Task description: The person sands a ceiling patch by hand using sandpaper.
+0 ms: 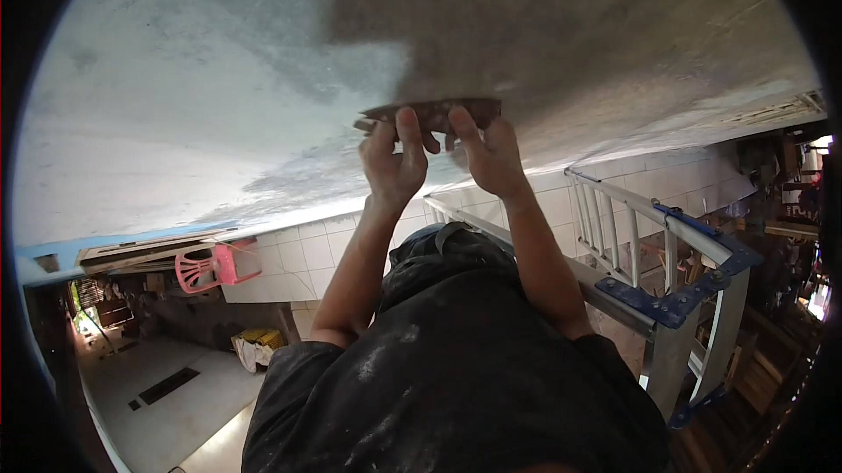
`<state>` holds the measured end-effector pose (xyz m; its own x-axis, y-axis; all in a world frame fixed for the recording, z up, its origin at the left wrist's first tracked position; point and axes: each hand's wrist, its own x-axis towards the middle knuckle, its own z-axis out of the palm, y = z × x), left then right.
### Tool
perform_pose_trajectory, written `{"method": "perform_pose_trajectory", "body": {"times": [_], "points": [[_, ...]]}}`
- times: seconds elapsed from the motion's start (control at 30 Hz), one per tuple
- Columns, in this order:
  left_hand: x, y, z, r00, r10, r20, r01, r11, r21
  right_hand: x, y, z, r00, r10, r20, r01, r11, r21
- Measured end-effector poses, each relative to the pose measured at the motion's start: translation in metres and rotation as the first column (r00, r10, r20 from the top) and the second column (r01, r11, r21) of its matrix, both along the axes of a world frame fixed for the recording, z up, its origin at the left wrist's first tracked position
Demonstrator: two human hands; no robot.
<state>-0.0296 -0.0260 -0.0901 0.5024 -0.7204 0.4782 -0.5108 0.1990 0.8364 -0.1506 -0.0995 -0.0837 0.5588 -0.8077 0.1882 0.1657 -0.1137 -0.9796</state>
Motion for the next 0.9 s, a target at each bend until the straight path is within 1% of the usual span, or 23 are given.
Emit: {"method": "perform_pose_trajectory", "body": {"times": [0.03,0.07,0.1,0.13,0.17,0.2,0.23,0.27,0.3,0.33,0.37,0.4,0.43,0.47,0.5,0.53,0.57,0.6,0.67,0.77,0.87,0.9], "points": [[-0.001,0.002,-0.001,0.998,-0.014,0.058,0.012,0.999,0.03,0.001,0.003,-0.01,1.0,-0.013,0.004,0.013,0.999,0.034],[-0.001,0.001,0.003,0.999,0.005,0.051,-0.006,1.0,0.024,0.002,0.004,-0.015,1.0,-0.025,0.008,0.024,0.997,0.068],[-0.004,-0.001,0.013,0.999,0.02,0.04,-0.021,0.999,0.026,-0.002,-0.002,-0.017,0.998,-0.023,-0.067,0.024,0.999,0.022],[-0.008,-0.001,0.024,0.999,0.035,0.027,-0.036,0.999,0.032,-0.001,0.0,-0.006,0.999,-0.022,-0.032,0.022,1.0,-0.002],[-0.01,-0.005,0.032,0.997,0.016,-0.075,-0.02,0.999,-0.047,0.0,-0.001,0.014,1.0,-0.021,0.004,0.021,0.999,-0.03],[-0.01,-0.006,0.04,0.998,0.037,-0.05,-0.04,0.998,-0.053,0.0,-0.005,0.031,0.999,-0.022,0.041,0.025,0.998,-0.061],[-0.01,-0.006,0.045,0.998,0.054,-0.028,-0.056,0.997,-0.054,-0.003,-0.01,0.037,0.997,0.005,-0.074,-0.011,0.997,-0.079],[-0.01,-0.008,0.049,0.998,0.069,-0.006,-0.07,0.996,-0.062,-0.004,-0.008,0.033,0.998,0.01,-0.054,-0.013,0.998,-0.061],[-0.013,-0.007,0.042,0.998,0.059,-0.01,-0.06,0.996,-0.069,-0.004,-0.007,0.021,0.999,0.013,-0.031,-0.015,0.998,-0.056],[-0.012,-0.006,0.024,0.999,0.036,-0.013,-0.036,0.998,-0.048,-0.004,-0.007,0.009,1.0,0.02,-0.009,-0.02,0.998,-0.052],[-0.01,-0.003,-0.001,1.0,0.018,-0.017,-0.019,0.999,-0.026,-0.006,-0.006,-0.008,0.998,-0.003,-0.057,0.002,1.0,-0.027],[-0.01,-0.003,-0.005,1.0,0.007,-0.02,-0.007,1.0,-0.001,-0.006,-0.006,-0.008,0.998,-0.012,-0.055,0.012,1.0,-0.008],[-0.01,-0.003,-0.006,0.998,-0.018,-0.053,0.017,1.0,-0.018,-0.005,-0.006,-0.009,0.998,-0.019,-0.052,0.019,1.0,0.016],[-0.008,-0.003,-0.006,0.999,-0.006,-0.047,0.005,1.0,-0.019,-0.005,-0.004,-0.011,0.998,-0.026,-0.053,0.029,0.998,0.048],[-0.009,-0.004,0.009,0.999,0.005,-0.042,-0.006,1.0,-0.01,-0.007,-0.001,0.0,0.999,-0.017,-0.049,0.017,1.0,0.005],[-0.01,-0.006,0.025,0.999,0.013,-0.037,-0.013,1.0,-0.002,-0.008,-0.003,0.023,0.999,-0.011,-0.045,0.009,0.999,-0.039],[-0.013,-0.009,0.038,0.991,-0.001,-0.132,-0.01,0.996,-0.084,-0.008,-0.007,0.038,0.999,-0.005,-0.04,0.001,0.996,-0.09],[-0.013,-0.008,0.059,0.995,0.0,-0.102,-0.008,0.997,-0.08,-0.008,-0.01,0.041,1.0,0.019,-0.021,-0.021,0.996,-0.091],[-0.012,-0.012,0.048,0.997,-0.01,-0.082,-0.004,0.986,-0.165,-0.006,-0.013,0.045,0.998,0.066,0.019,-0.064,0.993,-0.1],[-0.014,-0.005,0.008,0.999,0.025,-0.026,-0.026,0.999,-0.032,-0.007,-0.008,-0.003,1.0,0.005,-0.001,-0.005,1.0,-0.019],[-0.017,-0.007,0.018,0.996,0.055,-0.072,-0.051,0.997,0.051,-0.01,-0.008,0.001,0.997,-0.076,-0.029,0.075,0.996,-0.053],[-0.016,-0.011,0.027,0.998,0.03,-0.064,-0.031,0.999,-0.012,-0.012,-0.007,0.009,0.998,-0.067,-0.002,0.067,0.995,-0.073]]}}
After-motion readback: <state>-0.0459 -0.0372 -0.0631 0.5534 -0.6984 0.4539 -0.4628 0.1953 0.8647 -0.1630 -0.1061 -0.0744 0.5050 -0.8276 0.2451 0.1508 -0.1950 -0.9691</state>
